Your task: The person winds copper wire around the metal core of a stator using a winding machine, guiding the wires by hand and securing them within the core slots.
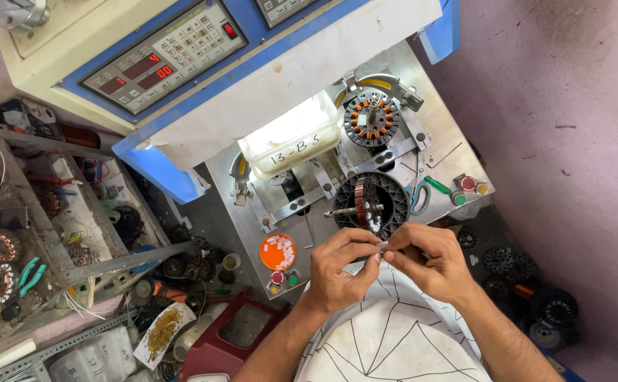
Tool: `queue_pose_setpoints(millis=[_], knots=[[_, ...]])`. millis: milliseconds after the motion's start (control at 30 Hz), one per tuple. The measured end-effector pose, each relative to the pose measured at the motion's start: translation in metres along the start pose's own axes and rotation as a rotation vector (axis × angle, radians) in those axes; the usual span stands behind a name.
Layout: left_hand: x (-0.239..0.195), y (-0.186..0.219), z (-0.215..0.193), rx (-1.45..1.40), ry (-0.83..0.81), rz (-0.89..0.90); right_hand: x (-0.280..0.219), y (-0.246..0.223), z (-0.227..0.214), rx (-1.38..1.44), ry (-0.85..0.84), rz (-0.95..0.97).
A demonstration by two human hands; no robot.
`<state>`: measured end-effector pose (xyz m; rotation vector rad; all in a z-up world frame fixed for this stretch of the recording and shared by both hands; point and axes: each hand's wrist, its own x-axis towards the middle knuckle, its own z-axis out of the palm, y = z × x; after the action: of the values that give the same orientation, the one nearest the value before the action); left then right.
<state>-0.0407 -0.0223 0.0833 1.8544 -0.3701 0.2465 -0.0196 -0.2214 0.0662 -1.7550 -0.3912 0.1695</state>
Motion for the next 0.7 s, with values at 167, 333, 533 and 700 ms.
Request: queue_pose_setpoints(millis=[167,333,533,700], knots=[[0.010,-0.021,-0.009,0.149,-0.047,0.198,0.015,-0.012,0.011,-0.281,0.089,-0.075],[0.028,-0.049,-0.012,0.185,-0.106,0.073,0.038,0.002,0.013,-0.345,0.174,-0.028],[0.030,-0.087,-0.001,0.022,-0.271,-0.195,0.059,0.027,0.023,-0.326,0.237,0.144],[0.011,-0.095,0.014,0.015,-0.140,-0.155,0.057,0.026,0.027,-0.272,0.217,0.216]])
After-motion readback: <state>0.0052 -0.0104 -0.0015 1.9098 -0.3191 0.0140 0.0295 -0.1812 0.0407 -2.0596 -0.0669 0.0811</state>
